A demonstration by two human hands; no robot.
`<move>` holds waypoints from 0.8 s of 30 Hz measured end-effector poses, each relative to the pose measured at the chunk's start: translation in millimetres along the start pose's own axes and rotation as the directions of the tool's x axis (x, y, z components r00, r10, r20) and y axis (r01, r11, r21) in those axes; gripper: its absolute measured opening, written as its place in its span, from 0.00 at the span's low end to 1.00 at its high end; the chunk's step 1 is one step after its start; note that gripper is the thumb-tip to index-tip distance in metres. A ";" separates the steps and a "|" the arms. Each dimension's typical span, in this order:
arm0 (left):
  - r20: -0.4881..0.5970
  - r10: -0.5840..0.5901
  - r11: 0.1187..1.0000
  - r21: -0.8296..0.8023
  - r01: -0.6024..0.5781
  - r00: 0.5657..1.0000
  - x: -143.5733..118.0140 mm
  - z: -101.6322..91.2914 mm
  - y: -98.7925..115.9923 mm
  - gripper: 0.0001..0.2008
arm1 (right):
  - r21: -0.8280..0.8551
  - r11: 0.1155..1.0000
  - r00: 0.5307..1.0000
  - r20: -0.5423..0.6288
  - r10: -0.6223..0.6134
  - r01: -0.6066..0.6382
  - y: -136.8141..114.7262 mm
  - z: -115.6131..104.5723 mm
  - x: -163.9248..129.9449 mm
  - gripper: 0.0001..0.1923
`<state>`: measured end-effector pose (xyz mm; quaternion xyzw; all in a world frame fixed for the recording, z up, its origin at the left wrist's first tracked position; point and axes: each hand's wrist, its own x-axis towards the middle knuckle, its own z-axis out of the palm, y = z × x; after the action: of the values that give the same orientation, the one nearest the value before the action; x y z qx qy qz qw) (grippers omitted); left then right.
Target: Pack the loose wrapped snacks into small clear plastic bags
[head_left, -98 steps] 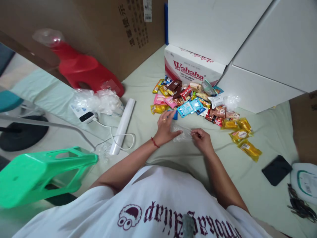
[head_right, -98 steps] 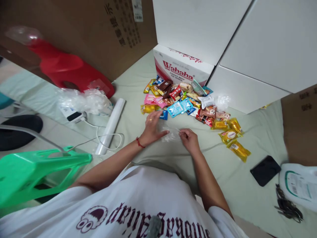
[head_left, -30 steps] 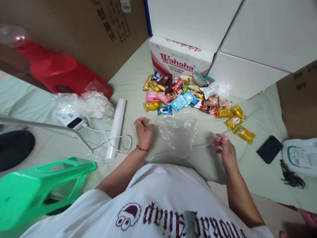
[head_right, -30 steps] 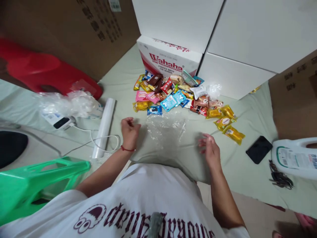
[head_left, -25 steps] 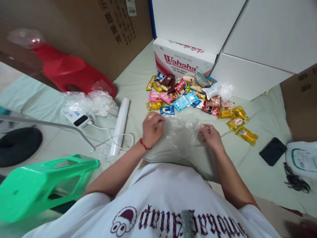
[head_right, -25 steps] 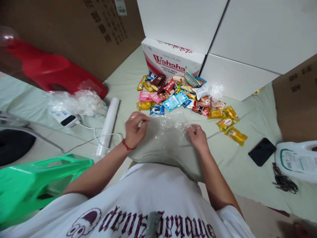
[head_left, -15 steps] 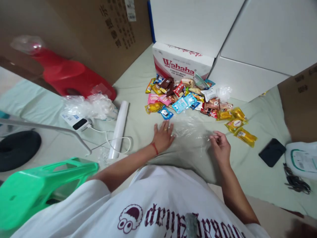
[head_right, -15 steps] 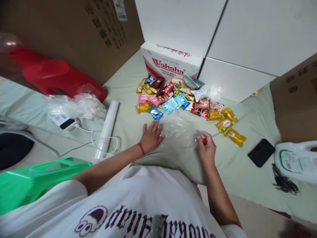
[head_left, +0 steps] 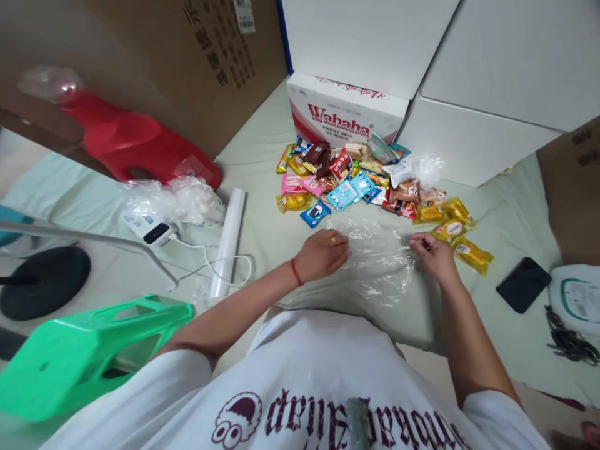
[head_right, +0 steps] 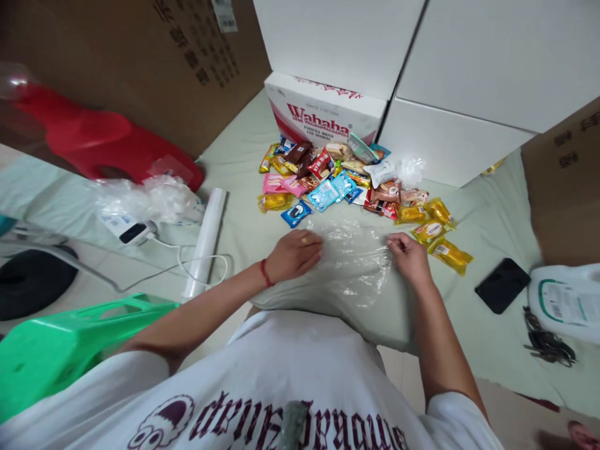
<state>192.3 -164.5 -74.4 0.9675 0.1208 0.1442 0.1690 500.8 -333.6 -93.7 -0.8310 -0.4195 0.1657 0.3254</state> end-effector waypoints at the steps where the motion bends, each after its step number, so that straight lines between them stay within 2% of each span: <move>1: 0.032 0.001 1.000 0.012 -0.002 0.999 14.0 11.9 -4.6 0.18 | -0.120 0.992 0.996 -0.070 -0.048 0.039 -1.7 -6.6 4.0 0.20; 3: 0.072 -0.078 0.995 0.067 0.073 0.994 32.7 38.8 -6.9 0.22 | -0.331 0.937 0.959 -0.214 -0.188 0.110 -10.2 -11.7 1.0 0.19; 4: 0.085 -0.134 0.987 0.098 0.126 0.987 36.5 51.5 -4.8 0.24 | -0.390 0.906 0.935 -0.234 -0.267 0.161 -15.8 -9.2 -6.3 0.20; 5: 0.092 -0.190 0.976 0.126 0.178 0.977 36.7 62.5 -1.0 0.26 | -0.411 0.880 0.919 -0.198 -0.340 0.237 -21.3 -3.3 -17.0 0.21; 7: 0.091 -0.282 0.950 0.166 0.264 0.955 29.1 76.4 8.1 0.28 | -0.349 0.831 0.890 0.017 -0.456 0.432 -27.5 15.3 -45.9 0.24; 9: 0.066 -0.354 0.923 0.184 0.337 0.933 17.2 78.4 13.4 0.30 | -0.221 0.797 0.821 0.265 -0.506 0.563 -23.5 33.7 -79.3 0.26; 10: 0.053 -0.383 0.911 0.184 0.368 0.922 11.8 75.8 13.3 0.30 | -0.166 0.802 0.796 0.343 -0.499 0.574 -17.5 39.1 -95.4 0.26; 12: 0.034 -0.420 0.896 0.172 0.409 0.907 4.4 67.1 7.1 0.29 | -0.076 0.847 0.796 0.395 -0.459 0.527 -1.2 38.1 -122.4 0.26; 15: 0.036 -0.405 0.905 0.158 0.395 0.914 0.5 57.1 -8.4 0.26 | 0.080 0.906 0.811 0.418 -0.408 0.415 20.2 9.1 -138.4 0.22; 18: 0.034 -0.369 0.917 0.176 0.357 0.929 -0.5 57.8 -17.5 0.27 | 0.164 0.943 0.805 0.492 -0.331 0.288 20.5 -27.7 -113.5 0.15; 20: 0.029 -0.361 0.918 0.187 0.350 0.932 -1.5 61.2 -18.1 0.28 | 0.094 0.962 0.862 0.427 -0.271 0.256 6.1 -41.3 -72.8 0.15; 21: 0.028 -0.362 0.917 0.189 0.351 0.932 -2.1 62.8 -17.5 0.28 | 0.028 0.959 0.898 0.344 -0.274 0.282 -5.0 -42.7 -46.2 0.16; 22: 0.028 -0.365 0.916 0.191 0.354 0.930 -2.7 64.1 -16.7 0.28 | -0.042 0.938 0.911 0.255 -0.323 0.344 -18.3 -40.3 -16.3 0.17; 23: 0.027 -0.369 0.914 0.190 0.357 0.929 -3.3 64.9 -15.9 0.28 | -0.109 0.906 0.902 0.196 -0.385 0.410 -33.2 -34.0 15.9 0.18; 24: 0.028 -0.371 0.914 0.190 0.359 0.928 -3.7 65.3 -15.4 0.28 | -0.172 0.865 0.878 0.184 -0.442 0.472 -49.0 -24.3 48.9 0.19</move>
<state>206.9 -170.6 -139.7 0.9433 0.3065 0.0679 0.1079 514.3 -282.6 -42.6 -0.7240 -0.6414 0.0953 0.2353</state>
